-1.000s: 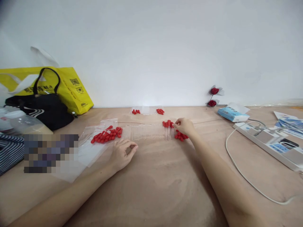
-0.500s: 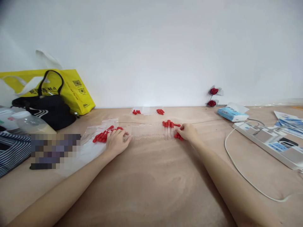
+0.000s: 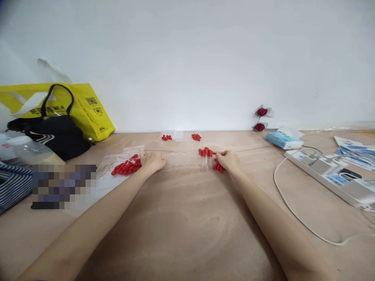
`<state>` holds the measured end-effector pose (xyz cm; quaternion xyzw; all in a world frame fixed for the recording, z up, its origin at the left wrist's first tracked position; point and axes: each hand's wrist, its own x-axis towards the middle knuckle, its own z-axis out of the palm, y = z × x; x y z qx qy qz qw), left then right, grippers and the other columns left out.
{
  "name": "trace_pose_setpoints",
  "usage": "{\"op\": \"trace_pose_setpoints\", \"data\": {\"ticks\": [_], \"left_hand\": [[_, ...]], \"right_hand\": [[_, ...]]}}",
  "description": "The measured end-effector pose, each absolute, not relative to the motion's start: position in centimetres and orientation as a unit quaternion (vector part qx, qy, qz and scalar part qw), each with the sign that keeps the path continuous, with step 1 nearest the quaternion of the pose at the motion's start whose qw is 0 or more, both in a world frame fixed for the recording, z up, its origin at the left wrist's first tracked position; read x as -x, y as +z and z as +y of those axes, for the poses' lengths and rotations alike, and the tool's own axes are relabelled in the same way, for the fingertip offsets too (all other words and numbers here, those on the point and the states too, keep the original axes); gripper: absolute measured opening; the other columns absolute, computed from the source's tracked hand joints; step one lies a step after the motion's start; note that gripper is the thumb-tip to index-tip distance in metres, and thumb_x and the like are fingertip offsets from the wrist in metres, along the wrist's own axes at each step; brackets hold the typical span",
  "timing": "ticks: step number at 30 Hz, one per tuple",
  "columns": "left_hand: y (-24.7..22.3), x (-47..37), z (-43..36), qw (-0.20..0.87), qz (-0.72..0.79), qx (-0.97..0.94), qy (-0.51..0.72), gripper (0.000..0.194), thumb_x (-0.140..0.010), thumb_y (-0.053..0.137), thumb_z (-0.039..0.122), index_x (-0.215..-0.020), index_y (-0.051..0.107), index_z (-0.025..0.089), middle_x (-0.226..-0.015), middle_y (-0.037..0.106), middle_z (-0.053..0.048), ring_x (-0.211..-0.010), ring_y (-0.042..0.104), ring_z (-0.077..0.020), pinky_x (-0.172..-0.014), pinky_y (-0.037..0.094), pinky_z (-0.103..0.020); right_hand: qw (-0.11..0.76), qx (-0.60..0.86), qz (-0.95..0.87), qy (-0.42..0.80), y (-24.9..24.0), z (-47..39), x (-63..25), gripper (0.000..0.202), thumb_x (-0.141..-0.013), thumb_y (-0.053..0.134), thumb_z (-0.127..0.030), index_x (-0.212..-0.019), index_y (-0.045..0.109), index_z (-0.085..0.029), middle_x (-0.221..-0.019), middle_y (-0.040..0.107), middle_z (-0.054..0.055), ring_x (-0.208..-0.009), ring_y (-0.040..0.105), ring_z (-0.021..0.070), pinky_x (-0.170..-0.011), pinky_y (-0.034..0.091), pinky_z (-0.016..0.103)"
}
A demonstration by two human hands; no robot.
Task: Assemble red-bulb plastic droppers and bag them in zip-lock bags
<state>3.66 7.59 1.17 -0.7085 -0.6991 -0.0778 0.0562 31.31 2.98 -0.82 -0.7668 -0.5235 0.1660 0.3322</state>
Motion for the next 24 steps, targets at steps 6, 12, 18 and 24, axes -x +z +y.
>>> {"op": "trace_pose_setpoints", "data": {"ticks": [6,12,18,24], "left_hand": [[1.9,-4.1,8.6,0.013,-0.72,0.692,-0.048,0.014,-0.065,0.056,0.026,-0.062,0.064,0.015,-0.071,0.067,-0.015,-0.077,0.06,-0.031,-0.076,0.03,-0.047],[3.2,-3.8,6.8,0.037,-0.672,0.735,-0.08,0.024,-0.076,0.046,0.032,-0.067,0.061,0.016,-0.08,0.065,-0.016,-0.087,0.056,-0.0329,-0.074,0.033,-0.045],[2.3,-1.8,1.2,0.056,-0.467,0.871,-0.141,0.014,-0.084,0.04,0.024,-0.08,0.053,0.02,-0.084,0.065,-0.002,-0.084,0.057,-0.0192,-0.091,0.023,-0.041],[-1.2,-0.8,-0.8,0.065,-0.353,0.907,-0.221,0.018,-0.087,0.036,0.019,-0.086,0.054,0.021,-0.083,0.066,-0.001,-0.075,0.059,-0.0155,-0.091,0.023,-0.039]], "right_hand": [[0.407,0.629,-0.653,0.111,-0.8,0.6,-26.8,0.011,-0.068,0.049,-0.023,-0.069,0.058,-0.017,-0.064,0.061,0.002,-0.059,0.054,0.0136,-0.056,0.041,0.024],[0.302,0.424,-0.854,0.008,-1.7,-2.4,-22.7,0.006,-0.068,0.053,-0.017,-0.07,0.058,-0.018,-0.073,0.055,0.005,-0.075,0.049,0.0184,-0.07,0.039,0.032],[0.303,0.427,-0.851,0.048,-2.3,-2.7,-23.4,0.019,-0.075,0.056,-0.028,-0.091,0.061,-0.019,-0.085,0.056,0.007,-0.081,0.05,0.0189,-0.074,0.039,0.034],[0.313,0.428,-0.845,0.068,-2.8,-2.2,-23.7,0.015,-0.08,0.052,-0.025,-0.086,0.065,-0.021,-0.081,0.058,0.005,-0.078,0.05,0.018,-0.073,0.039,0.033]]}}
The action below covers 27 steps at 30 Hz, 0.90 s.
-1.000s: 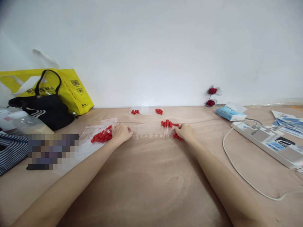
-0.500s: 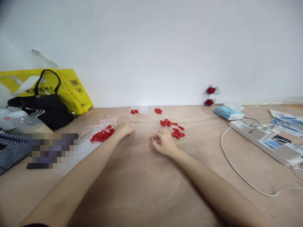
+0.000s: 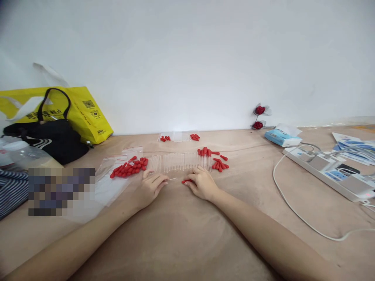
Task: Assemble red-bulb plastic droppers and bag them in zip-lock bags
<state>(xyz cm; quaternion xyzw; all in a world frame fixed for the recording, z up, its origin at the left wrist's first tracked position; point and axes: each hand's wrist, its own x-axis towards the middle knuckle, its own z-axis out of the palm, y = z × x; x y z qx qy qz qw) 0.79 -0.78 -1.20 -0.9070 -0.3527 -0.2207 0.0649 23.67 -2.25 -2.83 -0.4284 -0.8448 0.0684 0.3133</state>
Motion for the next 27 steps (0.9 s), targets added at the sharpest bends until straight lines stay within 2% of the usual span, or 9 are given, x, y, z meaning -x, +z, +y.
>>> {"op": "trace_pose_setpoints", "data": {"ticks": [12,23,27], "left_hand": [[-1.7,-0.8,-0.7,0.066,-0.312,0.908,-0.271,0.018,-0.087,0.039,0.017,-0.087,0.057,0.02,-0.08,0.066,0.0,-0.074,0.059,-0.0131,-0.087,0.025,-0.037],[-1.6,-0.9,-0.9,0.091,-0.255,0.908,-0.32,0.023,-0.087,0.038,0.013,-0.095,0.058,0.02,-0.076,0.065,0.001,-0.067,0.058,-0.0094,-0.08,0.025,-0.033],[-1.7,-1.0,-1.1,0.093,-0.244,0.907,-0.331,0.024,-0.086,0.038,0.011,-0.095,0.059,0.02,-0.077,0.065,0.001,-0.065,0.058,-0.0084,-0.076,0.026,-0.031]], "right_hand": [[0.398,0.42,-0.794,0.186,-2.0,-2.7,-22.0,0.006,-0.079,0.051,-0.017,-0.079,0.058,-0.018,-0.076,0.059,0.003,-0.07,0.052,0.0136,-0.067,0.041,0.027],[0.396,0.381,-0.803,0.23,-2.0,-2.8,-21.8,0.014,-0.081,0.049,-0.022,-0.087,0.061,-0.019,-0.077,0.062,0.003,-0.074,0.053,0.0141,-0.072,0.042,0.029],[0.418,0.36,-0.807,0.212,-2.1,-2.9,-21.9,0.013,-0.081,0.051,-0.024,-0.082,0.062,-0.019,-0.072,0.062,0.003,-0.071,0.052,0.0137,-0.068,0.042,0.027]]}}
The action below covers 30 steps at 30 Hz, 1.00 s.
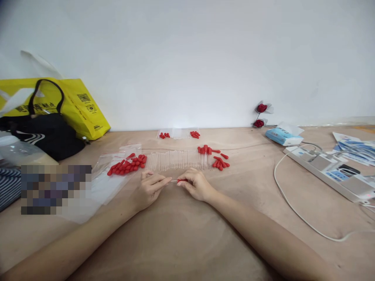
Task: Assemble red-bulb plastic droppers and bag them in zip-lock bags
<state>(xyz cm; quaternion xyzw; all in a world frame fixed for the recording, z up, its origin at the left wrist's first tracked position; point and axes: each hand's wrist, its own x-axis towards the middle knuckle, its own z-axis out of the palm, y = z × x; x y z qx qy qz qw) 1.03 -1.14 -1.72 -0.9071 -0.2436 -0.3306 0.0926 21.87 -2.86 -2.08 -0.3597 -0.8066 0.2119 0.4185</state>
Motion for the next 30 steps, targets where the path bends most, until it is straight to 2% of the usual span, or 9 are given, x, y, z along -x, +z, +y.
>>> {"op": "trace_pose_setpoints", "data": {"ticks": [7,15,30], "left_hand": [[-1.56,-1.06,-1.26,0.123,-0.211,0.917,-0.315,0.029,-0.084,0.034,0.006,-0.096,0.058,0.017,-0.075,0.064,0.0,-0.063,0.055,-0.0085,-0.07,0.027,-0.029],[-1.56,-1.28,-1.48,0.152,-0.205,0.918,-0.302,0.029,-0.083,0.034,0.004,-0.093,0.059,0.015,-0.069,0.061,0.0,-0.062,0.053,-0.0099,-0.068,0.027,-0.03],[-1.9,-1.64,-1.46,0.169,-0.198,0.91,-0.323,0.027,-0.082,0.035,0.004,-0.089,0.059,0.014,-0.063,0.057,0.0,-0.057,0.048,-0.0098,-0.064,0.027,-0.029]], "right_hand": [[0.428,0.318,-0.836,0.132,-2.36,-2.94,-21.95,0.011,-0.082,0.051,-0.023,-0.08,0.06,-0.016,-0.068,0.06,0.004,-0.065,0.048,0.0135,-0.065,0.04,0.028],[0.379,0.324,-0.865,0.051,-2.58,-3.0,-21.94,0.015,-0.082,0.05,-0.026,-0.08,0.06,-0.015,-0.068,0.06,0.005,-0.067,0.047,0.0152,-0.065,0.037,0.03],[0.345,0.323,-0.881,0.037,-2.74,-2.64,-21.53,0.015,-0.084,0.045,-0.027,-0.081,0.057,-0.017,-0.071,0.061,0.002,-0.071,0.05,0.0139,-0.076,0.031,0.032]]}}
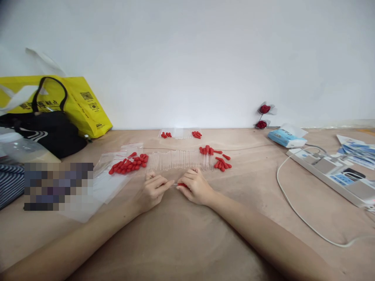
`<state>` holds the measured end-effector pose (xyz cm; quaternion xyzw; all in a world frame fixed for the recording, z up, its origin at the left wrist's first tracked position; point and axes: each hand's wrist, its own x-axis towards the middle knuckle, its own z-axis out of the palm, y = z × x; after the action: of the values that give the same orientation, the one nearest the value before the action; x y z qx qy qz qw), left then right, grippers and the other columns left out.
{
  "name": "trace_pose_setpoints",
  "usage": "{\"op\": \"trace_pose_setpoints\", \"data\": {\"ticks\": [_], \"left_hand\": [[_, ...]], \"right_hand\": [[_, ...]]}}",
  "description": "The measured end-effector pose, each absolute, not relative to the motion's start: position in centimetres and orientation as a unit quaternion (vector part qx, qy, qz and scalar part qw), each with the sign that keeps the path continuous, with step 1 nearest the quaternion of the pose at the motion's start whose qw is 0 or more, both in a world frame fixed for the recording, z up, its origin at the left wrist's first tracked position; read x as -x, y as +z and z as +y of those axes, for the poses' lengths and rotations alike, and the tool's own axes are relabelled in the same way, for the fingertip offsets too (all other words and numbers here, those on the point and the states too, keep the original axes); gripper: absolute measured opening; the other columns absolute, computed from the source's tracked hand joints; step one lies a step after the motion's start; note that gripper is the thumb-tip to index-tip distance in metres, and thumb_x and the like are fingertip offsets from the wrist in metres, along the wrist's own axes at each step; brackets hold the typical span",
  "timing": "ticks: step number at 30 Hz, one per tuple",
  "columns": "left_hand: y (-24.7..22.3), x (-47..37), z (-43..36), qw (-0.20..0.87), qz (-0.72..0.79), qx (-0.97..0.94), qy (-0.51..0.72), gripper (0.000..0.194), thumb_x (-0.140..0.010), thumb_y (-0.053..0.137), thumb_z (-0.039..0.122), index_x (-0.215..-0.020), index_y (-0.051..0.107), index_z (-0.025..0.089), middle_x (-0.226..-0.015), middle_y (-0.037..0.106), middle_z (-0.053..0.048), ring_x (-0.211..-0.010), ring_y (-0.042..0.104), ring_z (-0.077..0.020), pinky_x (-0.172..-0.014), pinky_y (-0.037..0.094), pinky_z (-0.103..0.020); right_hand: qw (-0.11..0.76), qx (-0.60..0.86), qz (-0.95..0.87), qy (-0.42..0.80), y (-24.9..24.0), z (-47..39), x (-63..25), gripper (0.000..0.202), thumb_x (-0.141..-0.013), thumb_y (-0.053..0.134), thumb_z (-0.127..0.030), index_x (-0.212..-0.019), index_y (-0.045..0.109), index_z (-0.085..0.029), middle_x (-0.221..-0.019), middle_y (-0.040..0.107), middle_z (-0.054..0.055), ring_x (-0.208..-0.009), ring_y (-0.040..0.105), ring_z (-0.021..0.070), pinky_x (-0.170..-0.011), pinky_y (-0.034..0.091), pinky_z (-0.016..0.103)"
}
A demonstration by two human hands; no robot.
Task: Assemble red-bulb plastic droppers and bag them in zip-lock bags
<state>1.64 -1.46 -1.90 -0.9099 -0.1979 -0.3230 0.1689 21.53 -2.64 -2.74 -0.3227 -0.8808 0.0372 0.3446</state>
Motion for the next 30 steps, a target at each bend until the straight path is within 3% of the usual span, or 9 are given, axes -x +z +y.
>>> {"op": "trace_pose_setpoints", "data": {"ticks": [11,23,30], "left_hand": [[-1.6,-1.8,-1.6,0.138,-0.236,0.905,-0.326,0.025,-0.086,0.036,0.011,-0.088,0.06,0.017,-0.064,0.059,0.001,-0.057,0.051,-0.0093,-0.064,0.026,-0.029],[-1.4,-1.8,-1.6,0.118,-0.254,0.883,-0.377,0.015,-0.086,0.044,0.017,-0.091,0.058,0.016,-0.076,0.066,-0.001,-0.064,0.058,-0.0102,-0.069,0.028,-0.03],[-1.1,-1.6,-1.8,0.096,-0.254,0.896,-0.352,0.018,-0.087,0.041,0.016,-0.089,0.058,0.017,-0.071,0.064,0.001,-0.062,0.057,-0.0092,-0.067,0.028,-0.029]], "right_hand": [[0.35,0.363,-0.858,0.102,-2.4,-2.5,-21.8,0.014,-0.079,0.055,-0.03,-0.087,0.059,-0.019,-0.077,0.063,0.004,-0.076,0.053,0.0162,-0.075,0.034,0.033],[0.479,0.382,-0.741,0.273,-2.0,-2.5,-22.0,0.015,-0.076,0.059,-0.033,-0.081,0.062,-0.019,-0.076,0.065,0.003,-0.074,0.059,0.0147,-0.07,0.045,0.029],[0.455,0.391,-0.774,0.2,-2.3,-2.1,-22.5,0.016,-0.075,0.06,-0.034,-0.067,0.063,-0.02,-0.068,0.067,0.001,-0.062,0.058,0.0131,-0.072,0.04,0.034]]}}
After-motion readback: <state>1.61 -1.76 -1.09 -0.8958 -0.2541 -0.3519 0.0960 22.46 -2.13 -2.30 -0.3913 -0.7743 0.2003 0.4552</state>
